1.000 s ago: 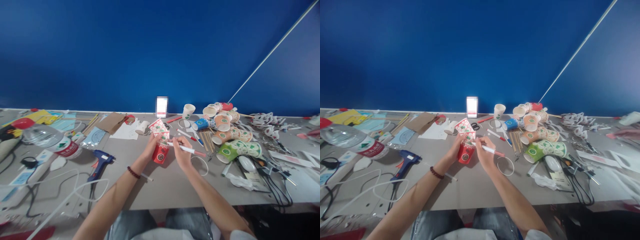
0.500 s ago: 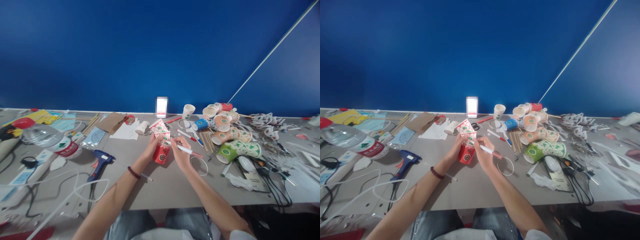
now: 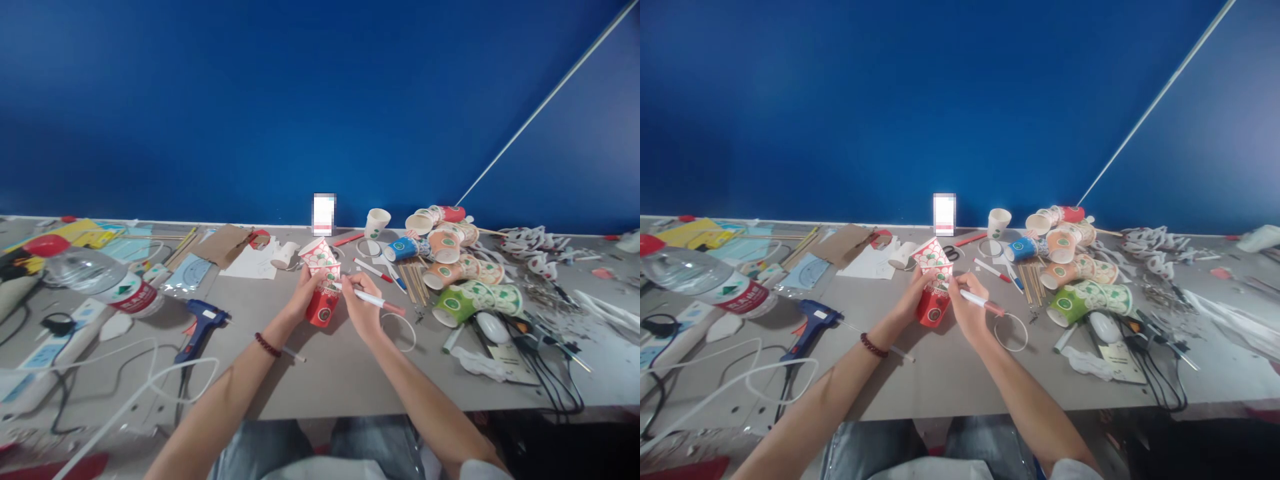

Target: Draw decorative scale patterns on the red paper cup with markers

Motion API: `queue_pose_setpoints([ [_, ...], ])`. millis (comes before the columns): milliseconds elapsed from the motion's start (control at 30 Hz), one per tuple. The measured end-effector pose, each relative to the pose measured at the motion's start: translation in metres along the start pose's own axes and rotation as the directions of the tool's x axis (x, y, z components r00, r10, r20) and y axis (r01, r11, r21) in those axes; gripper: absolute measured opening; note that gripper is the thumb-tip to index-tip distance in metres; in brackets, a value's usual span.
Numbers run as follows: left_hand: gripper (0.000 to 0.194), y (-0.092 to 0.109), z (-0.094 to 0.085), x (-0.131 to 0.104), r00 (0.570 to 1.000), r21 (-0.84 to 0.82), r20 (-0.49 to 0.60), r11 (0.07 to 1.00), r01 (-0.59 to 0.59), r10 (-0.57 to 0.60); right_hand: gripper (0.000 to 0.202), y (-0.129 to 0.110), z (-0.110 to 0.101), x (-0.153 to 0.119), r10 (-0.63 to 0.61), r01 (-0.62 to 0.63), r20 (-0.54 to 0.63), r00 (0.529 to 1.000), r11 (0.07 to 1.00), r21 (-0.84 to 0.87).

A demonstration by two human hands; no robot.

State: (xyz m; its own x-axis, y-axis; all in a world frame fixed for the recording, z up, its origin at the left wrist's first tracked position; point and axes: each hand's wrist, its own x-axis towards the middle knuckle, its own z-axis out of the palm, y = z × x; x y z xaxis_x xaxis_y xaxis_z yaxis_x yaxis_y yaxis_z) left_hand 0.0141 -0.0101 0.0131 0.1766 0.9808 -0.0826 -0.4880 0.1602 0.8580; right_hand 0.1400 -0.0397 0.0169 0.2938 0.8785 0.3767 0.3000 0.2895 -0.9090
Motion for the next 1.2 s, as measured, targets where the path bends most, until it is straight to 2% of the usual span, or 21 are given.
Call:
queue_pose_setpoints([
  [300,0.041,-0.0010,-0.0016,0.0008,1.000,0.005,-0.022,1.000,0.000,0.000,0.024,0.0032,0.0008,-0.0013,-0.015,0.017,0.035,0.999,0.999,-0.044],
  [533,0.042,0.0013,0.0003,-0.0010,1.000,-0.012,-0.001,1.000,0.004,-0.004,0.024,0.0001,0.0004,-0.0002,-0.050,0.050,-0.013,0.999,0.998,0.030],
  [667,0.037,0.0018,0.0009,-0.0016,1.000,-0.014,0.000,1.000,0.000,0.000,0.026,0.0004,-0.0008,0.0011,-0.067,0.068,-0.033,0.997,0.998,0.011],
  [867,0.038,0.0001,0.0000,-0.0003,1.000,-0.022,0.018,1.000,-0.004,0.004,0.024,0.0023,-0.0006,0.0003,-0.050,0.050,-0.023,0.999,0.999,0.002],
  [1033,0.039,-0.0022,-0.0019,0.0011,1.000,-0.010,-0.006,1.000,-0.016,0.016,0.022,0.0017,0.0010,-0.0009,0.002,-0.001,0.019,1.000,1.000,-0.023],
  [1200,0.038,-0.0034,-0.0033,0.0023,1.000,0.006,-0.016,1.000,-0.011,0.012,0.022,0.0009,0.0008,-0.0008,0.005,-0.005,0.011,1.000,0.999,-0.037],
])
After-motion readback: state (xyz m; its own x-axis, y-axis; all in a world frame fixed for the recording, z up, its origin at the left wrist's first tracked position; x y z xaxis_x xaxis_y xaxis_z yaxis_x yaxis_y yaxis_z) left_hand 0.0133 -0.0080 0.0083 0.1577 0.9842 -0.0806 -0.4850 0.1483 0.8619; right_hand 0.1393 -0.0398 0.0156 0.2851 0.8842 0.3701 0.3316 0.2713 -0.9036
